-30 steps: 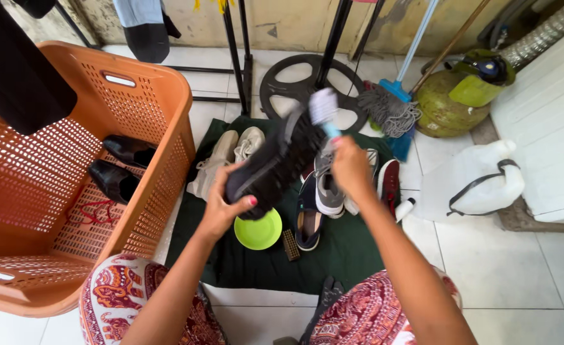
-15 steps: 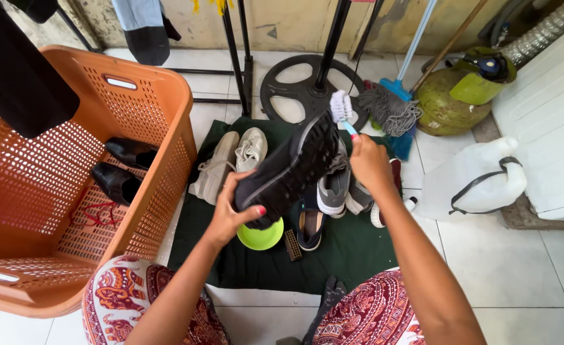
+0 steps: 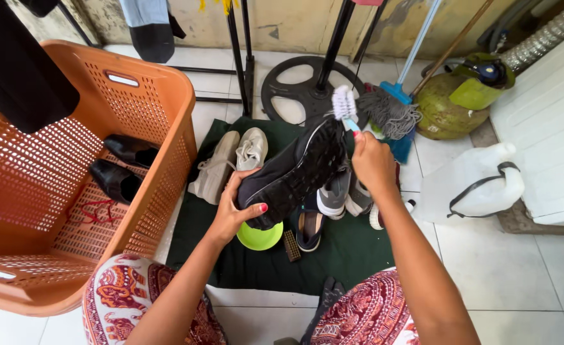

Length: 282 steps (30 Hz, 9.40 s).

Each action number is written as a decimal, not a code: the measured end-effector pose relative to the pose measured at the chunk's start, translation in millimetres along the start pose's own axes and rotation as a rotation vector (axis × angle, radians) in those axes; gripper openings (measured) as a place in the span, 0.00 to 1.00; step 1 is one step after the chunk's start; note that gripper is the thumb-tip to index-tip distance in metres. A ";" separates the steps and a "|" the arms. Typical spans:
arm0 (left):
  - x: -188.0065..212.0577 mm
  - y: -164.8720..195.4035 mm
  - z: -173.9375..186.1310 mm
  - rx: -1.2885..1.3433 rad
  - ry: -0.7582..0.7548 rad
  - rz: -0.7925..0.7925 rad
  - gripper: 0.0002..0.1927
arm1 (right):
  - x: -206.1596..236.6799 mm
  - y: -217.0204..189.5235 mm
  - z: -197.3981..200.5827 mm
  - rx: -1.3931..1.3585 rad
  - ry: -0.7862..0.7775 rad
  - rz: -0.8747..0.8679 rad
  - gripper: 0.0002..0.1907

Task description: The person sits on the floor and cleans shoes one at a time. They dry-brush the soles and uppers of leather shoes with a bristle brush, then scrub a sneaker's sole and upper with a plastic scrub brush, placing finished shoes on the mat beside them.

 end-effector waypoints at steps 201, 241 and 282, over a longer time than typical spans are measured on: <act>-16.1 28.7 49.1 -0.105 0.183 -0.071 0.41 | 94.6 -41.6 -75.1 -0.165 -0.461 0.147 0.16; -2.9 14.4 30.1 0.032 0.189 0.021 0.37 | 83.1 -33.6 -52.9 -0.165 -0.245 0.267 0.07; -7.0 55.3 21.2 -0.613 0.061 -0.218 0.41 | 53.2 -22.7 -53.3 -0.502 -0.067 0.468 0.11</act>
Point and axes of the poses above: each hand's wrist, its own x-axis away from the middle knuckle, its own z-axis out of the back of the hand, y = z × x, the point moved 5 cm from there along -x, towards the middle knuckle, and after that the axes turned 8 degrees about -z, right-handed, at the moved point
